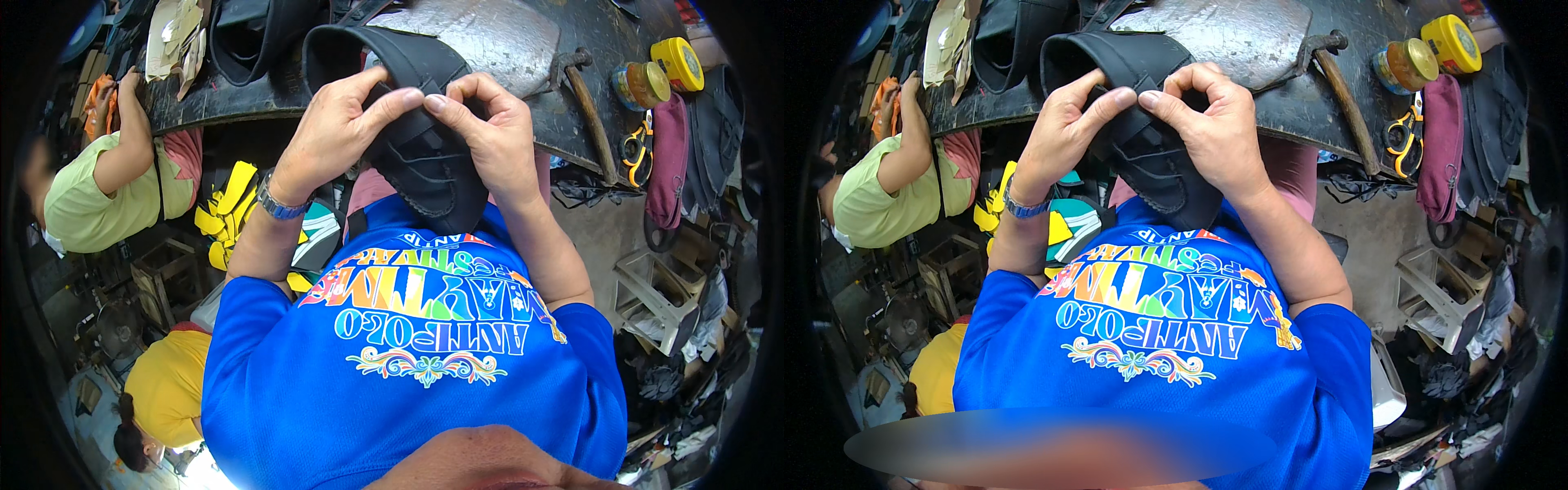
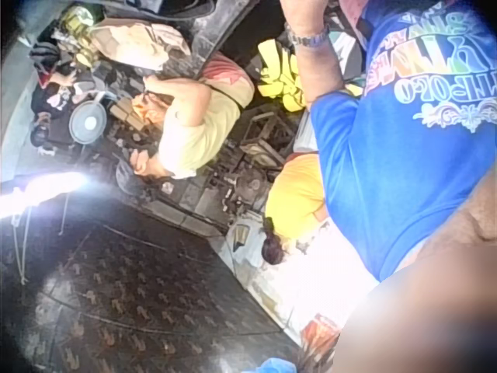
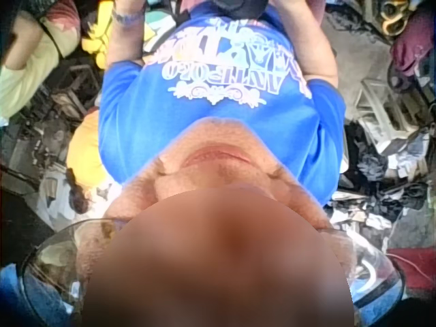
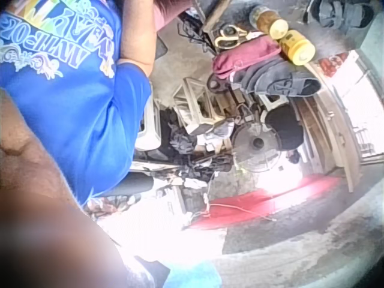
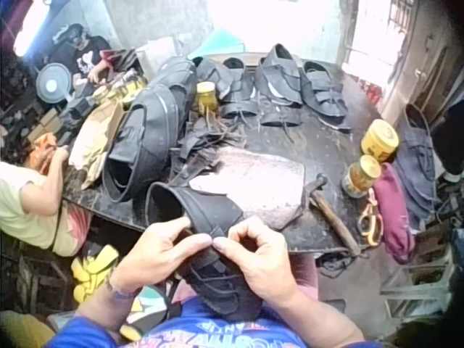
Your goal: The person repeatedly picks up black slip-on shoes from a workbench, turns them over, and inspects the uppers, soles, and interiors. The person handles multiple shoes one at a time, placing each back on the bench after inspection.
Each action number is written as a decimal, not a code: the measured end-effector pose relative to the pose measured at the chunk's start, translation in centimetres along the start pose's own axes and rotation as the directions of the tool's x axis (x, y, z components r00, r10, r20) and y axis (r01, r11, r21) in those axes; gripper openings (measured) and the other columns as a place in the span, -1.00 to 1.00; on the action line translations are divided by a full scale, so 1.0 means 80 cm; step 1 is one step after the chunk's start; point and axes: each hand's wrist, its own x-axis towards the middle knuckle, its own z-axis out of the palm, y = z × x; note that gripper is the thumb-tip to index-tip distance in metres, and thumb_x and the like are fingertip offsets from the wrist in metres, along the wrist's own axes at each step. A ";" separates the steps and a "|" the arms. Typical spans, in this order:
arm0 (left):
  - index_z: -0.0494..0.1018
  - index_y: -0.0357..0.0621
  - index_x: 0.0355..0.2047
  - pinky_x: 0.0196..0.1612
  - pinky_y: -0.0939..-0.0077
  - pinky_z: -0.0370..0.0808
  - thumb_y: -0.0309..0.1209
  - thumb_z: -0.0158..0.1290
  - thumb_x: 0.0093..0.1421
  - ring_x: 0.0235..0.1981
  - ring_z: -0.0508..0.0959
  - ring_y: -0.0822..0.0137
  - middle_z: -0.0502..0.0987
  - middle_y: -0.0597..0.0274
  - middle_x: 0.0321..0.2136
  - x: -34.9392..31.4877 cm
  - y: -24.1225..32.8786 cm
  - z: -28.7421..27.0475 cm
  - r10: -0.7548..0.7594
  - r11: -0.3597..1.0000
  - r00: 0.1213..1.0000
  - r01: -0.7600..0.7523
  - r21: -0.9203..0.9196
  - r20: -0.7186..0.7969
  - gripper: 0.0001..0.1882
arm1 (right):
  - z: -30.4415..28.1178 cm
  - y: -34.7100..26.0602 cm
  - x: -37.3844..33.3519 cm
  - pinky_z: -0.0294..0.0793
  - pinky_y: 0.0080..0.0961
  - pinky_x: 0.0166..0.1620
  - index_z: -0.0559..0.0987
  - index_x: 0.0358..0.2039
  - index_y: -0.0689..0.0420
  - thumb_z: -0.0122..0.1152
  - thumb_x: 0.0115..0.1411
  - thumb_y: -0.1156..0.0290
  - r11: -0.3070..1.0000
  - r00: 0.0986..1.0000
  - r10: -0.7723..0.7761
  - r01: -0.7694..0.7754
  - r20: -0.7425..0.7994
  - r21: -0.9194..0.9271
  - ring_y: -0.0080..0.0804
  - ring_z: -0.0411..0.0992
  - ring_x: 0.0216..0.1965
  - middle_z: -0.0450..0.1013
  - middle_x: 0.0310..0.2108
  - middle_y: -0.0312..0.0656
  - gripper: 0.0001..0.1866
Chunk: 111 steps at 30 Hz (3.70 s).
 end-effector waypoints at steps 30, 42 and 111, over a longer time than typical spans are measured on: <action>0.61 -0.33 -0.18 -0.28 0.67 0.58 -0.29 0.18 0.28 -0.35 0.64 0.46 0.66 0.18 -0.38 0.013 -0.014 0.013 0.005 0.966 0.999 -0.016 -0.259 -0.044 -0.70 | 0.008 0.008 0.005 0.36 -0.57 -0.26 0.55 -0.53 0.24 0.42 0.08 0.39 0.998 0.998 0.030 -0.033 -0.053 -0.052 -0.56 0.36 -0.38 0.43 -0.48 -0.27 -0.77; 0.61 -0.34 -0.16 -0.27 0.64 0.61 -0.33 0.22 0.24 -0.37 0.66 0.43 0.67 0.14 -0.36 0.009 -0.012 0.006 -0.106 0.929 0.994 0.092 -0.358 -0.021 -0.71 | -0.006 0.003 0.002 0.35 -0.64 -0.11 0.60 -0.38 0.29 0.26 0.15 0.48 0.998 0.994 0.046 -0.051 0.098 0.047 -0.58 0.41 -0.26 0.47 -0.37 -0.26 -0.88; 0.55 -0.35 -0.07 -0.09 0.61 0.55 -0.35 0.15 0.30 -0.23 0.63 0.46 0.64 0.17 -0.22 -0.015 -0.032 -0.013 -0.159 0.788 0.987 0.150 -0.597 0.039 -0.69 | -0.009 -0.001 0.004 0.50 -0.74 -0.27 0.63 -0.30 0.18 0.38 0.17 0.41 0.910 0.955 0.099 -0.201 0.280 0.363 -0.69 0.48 -0.37 0.52 -0.42 -0.34 -0.85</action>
